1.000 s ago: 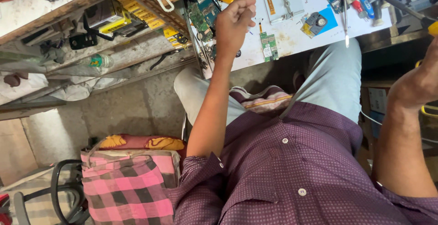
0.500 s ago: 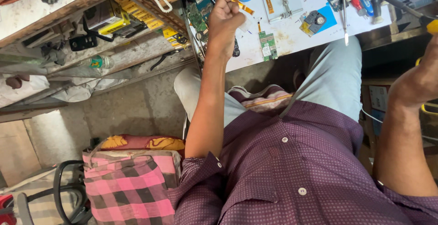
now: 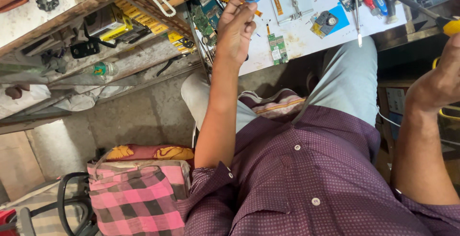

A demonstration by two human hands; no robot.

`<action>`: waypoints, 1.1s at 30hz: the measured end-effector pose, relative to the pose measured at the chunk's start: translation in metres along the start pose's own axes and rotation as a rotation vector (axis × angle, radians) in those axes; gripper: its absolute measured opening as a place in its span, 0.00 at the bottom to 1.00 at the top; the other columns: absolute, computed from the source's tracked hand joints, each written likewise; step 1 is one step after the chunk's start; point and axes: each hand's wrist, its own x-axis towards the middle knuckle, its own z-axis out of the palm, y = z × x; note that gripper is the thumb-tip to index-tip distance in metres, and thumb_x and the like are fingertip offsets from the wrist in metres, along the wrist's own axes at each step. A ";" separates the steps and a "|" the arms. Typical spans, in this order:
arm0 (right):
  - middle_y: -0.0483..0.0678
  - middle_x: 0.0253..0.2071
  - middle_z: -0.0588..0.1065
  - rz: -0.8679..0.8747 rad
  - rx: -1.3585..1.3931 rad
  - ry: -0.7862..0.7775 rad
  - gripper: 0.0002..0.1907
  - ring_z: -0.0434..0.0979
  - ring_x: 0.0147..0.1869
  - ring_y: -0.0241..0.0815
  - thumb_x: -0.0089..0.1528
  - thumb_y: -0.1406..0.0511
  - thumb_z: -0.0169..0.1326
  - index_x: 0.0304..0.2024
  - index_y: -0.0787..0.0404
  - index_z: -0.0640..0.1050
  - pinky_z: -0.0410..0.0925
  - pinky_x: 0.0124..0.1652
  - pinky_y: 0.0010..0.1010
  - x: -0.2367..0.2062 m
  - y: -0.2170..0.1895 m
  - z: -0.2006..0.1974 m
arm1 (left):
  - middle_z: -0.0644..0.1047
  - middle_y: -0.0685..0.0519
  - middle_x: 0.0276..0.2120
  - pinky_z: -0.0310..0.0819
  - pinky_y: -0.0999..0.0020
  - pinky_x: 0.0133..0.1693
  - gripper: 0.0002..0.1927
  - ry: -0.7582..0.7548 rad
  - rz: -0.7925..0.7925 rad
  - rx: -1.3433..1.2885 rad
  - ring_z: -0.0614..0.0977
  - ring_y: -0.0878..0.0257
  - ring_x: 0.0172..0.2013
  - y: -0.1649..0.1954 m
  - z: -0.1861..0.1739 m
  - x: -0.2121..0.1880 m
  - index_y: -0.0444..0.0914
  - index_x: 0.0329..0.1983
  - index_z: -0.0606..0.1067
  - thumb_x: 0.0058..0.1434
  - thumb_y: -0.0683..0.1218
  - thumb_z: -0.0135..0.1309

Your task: The person sits at a cluttered repair workbench and solders a small green circuit board, holding the board with one hand while applying a yellow soldering iron with the other. They use tweezers to position components, reposition the board, and at one point bring a magnifying lamp over the board to view the work closely.

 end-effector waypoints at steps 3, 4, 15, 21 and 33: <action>0.58 0.50 0.80 -0.082 0.045 -0.074 0.16 0.80 0.49 0.41 0.86 0.69 0.43 0.62 0.76 0.79 0.73 0.51 0.32 0.003 0.005 -0.002 | 0.71 0.56 0.37 0.61 0.75 0.30 0.27 -0.041 0.056 0.057 0.75 0.68 0.36 -0.001 -0.007 -0.001 0.35 0.59 0.69 0.57 0.28 0.60; 0.58 0.50 0.80 -0.094 0.062 -0.092 0.17 0.81 0.50 0.41 0.86 0.69 0.42 0.62 0.76 0.79 0.73 0.51 0.32 0.004 0.006 -0.003 | 0.71 0.56 0.39 0.62 0.75 0.31 0.29 -0.069 0.101 0.056 0.73 0.69 0.34 -0.002 -0.007 0.000 0.34 0.61 0.69 0.56 0.28 0.60; 0.59 0.62 0.77 -0.048 0.137 -0.078 0.11 0.78 0.58 0.49 0.84 0.75 0.53 0.67 0.72 0.74 0.72 0.59 0.36 0.013 -0.031 0.004 | 0.81 0.54 0.37 0.75 0.74 0.36 0.17 0.056 0.350 1.021 0.77 0.70 0.31 -0.017 0.048 -0.020 0.37 0.55 0.75 0.63 0.42 0.64; 0.54 0.59 0.72 -0.013 0.107 -0.017 0.14 0.74 0.54 0.44 0.76 0.75 0.58 0.63 0.69 0.74 0.70 0.55 0.31 0.015 -0.065 0.013 | 0.79 0.53 0.36 0.76 0.61 0.38 0.16 -0.022 0.412 1.460 0.82 0.58 0.34 -0.070 0.101 -0.047 0.42 0.46 0.80 0.57 0.51 0.66; 0.65 0.52 0.79 -0.064 0.149 -0.104 0.06 0.84 0.53 0.55 0.82 0.73 0.50 0.59 0.69 0.69 0.77 0.58 0.40 0.009 -0.116 0.028 | 0.76 0.46 0.42 0.72 0.53 0.47 0.26 0.160 0.507 1.774 0.80 0.50 0.45 -0.104 0.125 -0.037 0.36 0.49 0.78 0.52 0.56 0.65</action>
